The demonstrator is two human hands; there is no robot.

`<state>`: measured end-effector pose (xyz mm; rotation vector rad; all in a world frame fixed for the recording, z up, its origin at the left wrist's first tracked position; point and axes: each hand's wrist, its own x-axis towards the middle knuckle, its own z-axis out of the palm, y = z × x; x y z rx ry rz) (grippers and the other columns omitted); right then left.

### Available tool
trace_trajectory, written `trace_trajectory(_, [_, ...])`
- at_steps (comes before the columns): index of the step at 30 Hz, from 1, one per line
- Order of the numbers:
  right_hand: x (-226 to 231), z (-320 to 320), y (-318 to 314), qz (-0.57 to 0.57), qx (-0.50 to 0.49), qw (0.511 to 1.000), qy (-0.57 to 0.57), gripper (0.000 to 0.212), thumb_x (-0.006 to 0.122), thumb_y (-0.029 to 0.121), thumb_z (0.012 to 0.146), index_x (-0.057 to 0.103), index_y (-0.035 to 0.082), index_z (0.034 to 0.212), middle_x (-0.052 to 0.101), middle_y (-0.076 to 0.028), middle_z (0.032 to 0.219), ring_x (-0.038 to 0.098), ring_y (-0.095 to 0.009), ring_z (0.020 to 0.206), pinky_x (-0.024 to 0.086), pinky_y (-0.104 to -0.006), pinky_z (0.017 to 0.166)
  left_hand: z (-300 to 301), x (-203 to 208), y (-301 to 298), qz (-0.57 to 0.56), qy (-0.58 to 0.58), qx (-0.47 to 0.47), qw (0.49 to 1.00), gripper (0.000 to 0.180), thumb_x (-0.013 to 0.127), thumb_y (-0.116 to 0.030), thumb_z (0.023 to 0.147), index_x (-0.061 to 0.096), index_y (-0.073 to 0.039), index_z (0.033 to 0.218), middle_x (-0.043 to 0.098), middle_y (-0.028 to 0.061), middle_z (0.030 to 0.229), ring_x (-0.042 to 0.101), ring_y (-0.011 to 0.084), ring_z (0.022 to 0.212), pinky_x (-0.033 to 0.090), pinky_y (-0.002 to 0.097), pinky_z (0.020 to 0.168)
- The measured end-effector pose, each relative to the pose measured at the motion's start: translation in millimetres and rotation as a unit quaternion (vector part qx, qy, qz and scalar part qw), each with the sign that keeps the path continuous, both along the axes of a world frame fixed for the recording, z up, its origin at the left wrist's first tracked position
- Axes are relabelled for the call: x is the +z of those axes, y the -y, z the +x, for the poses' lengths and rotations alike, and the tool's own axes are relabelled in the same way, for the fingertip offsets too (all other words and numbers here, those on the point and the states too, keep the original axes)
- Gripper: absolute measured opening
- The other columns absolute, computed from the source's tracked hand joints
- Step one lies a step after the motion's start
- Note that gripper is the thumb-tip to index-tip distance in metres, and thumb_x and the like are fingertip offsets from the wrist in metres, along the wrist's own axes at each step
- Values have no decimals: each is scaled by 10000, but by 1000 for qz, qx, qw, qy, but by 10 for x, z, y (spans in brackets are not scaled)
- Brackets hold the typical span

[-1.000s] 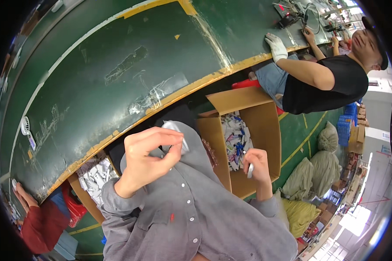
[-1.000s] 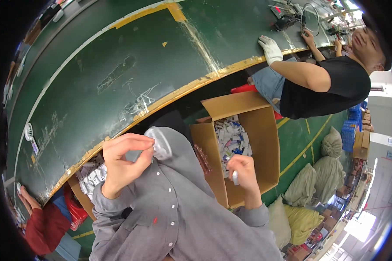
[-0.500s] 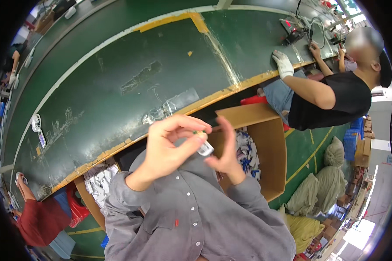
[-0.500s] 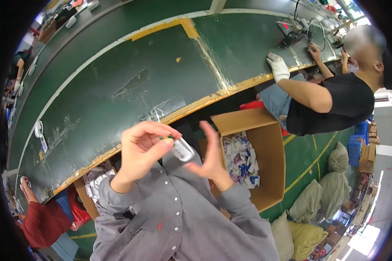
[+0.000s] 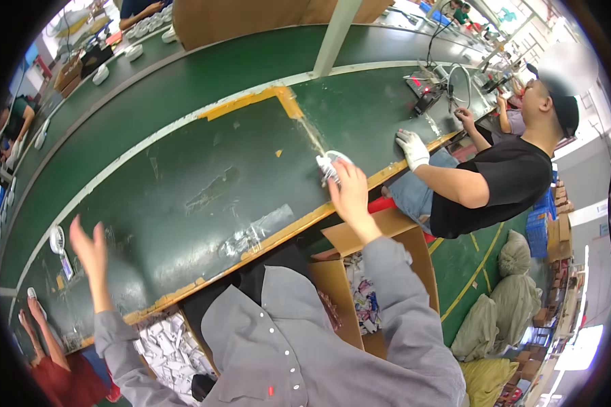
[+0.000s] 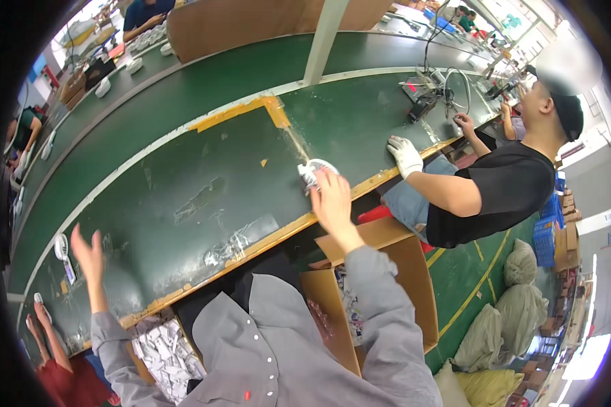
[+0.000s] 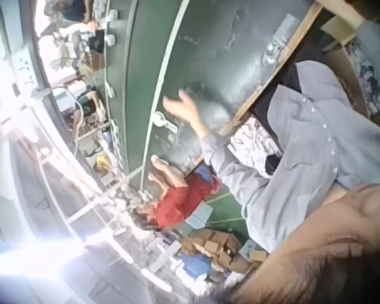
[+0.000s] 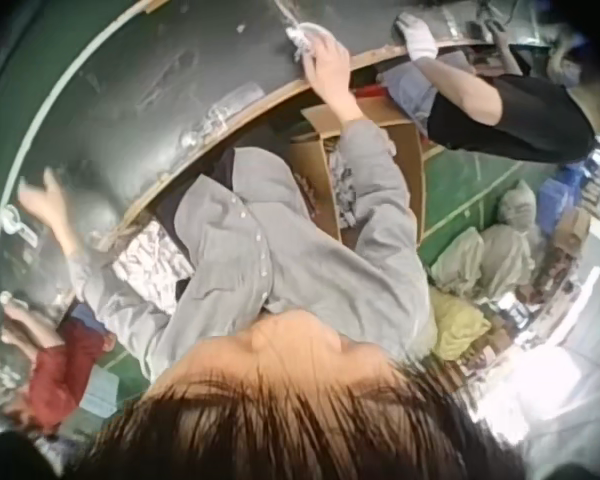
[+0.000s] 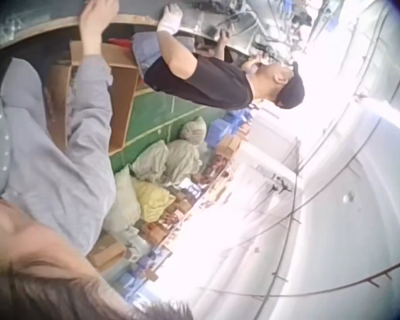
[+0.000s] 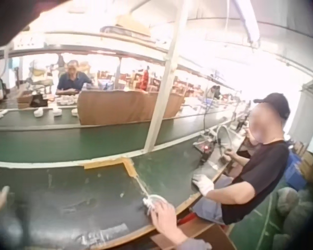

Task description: The person assembles handheld fans by connecting circuit boards, batteries, and plastic handles to fan heads by hand, places the components onto the conveyor belt, and rests their hands on the conveyor table.

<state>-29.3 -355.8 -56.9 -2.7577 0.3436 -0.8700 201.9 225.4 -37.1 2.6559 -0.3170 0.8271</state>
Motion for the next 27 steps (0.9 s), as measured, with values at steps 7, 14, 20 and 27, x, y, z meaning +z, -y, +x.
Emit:
trace_trajectory(7, [-383,475,1463,-133,-167,970,-114,507,514,247,938,440,57,1401,416,-173,1473,343,-377,1385,245,-541,1143,127,-954,-1887,139,-163,209,954,502,510,-395,984,556,-4,1296,473,283,1373,460,436,1263,403,467,1035])
trace_trajectory(14, [-377,632,187,-32,-26,999,-26,513,603,209,865,469,17,1322,431,-211,1408,335,-392,1377,244,-541,1142,69,-634,-1672,179,-148,338,912,354,557,-356,927,572,-155,1217,652,166,1140,625,349,992,496,485,810])
trace_trajectory(20, [-464,244,-692,49,91,993,-59,447,589,205,882,520,28,1286,452,-190,1401,370,-360,1363,267,-496,1152,130,-826,-1883,117,-129,204,963,367,587,-297,935,568,17,1123,585,229,1138,554,397,1083,444,463,929])
trace_trajectory(27, [-509,224,-595,108,72,992,-12,416,619,169,846,546,16,1226,502,-194,1330,437,-380,1292,353,-471,1093,-170,-513,-267,-1,-132,13,991,264,619,-227,914,546,25,941,555,185,940,556,375,924,436,442,823])
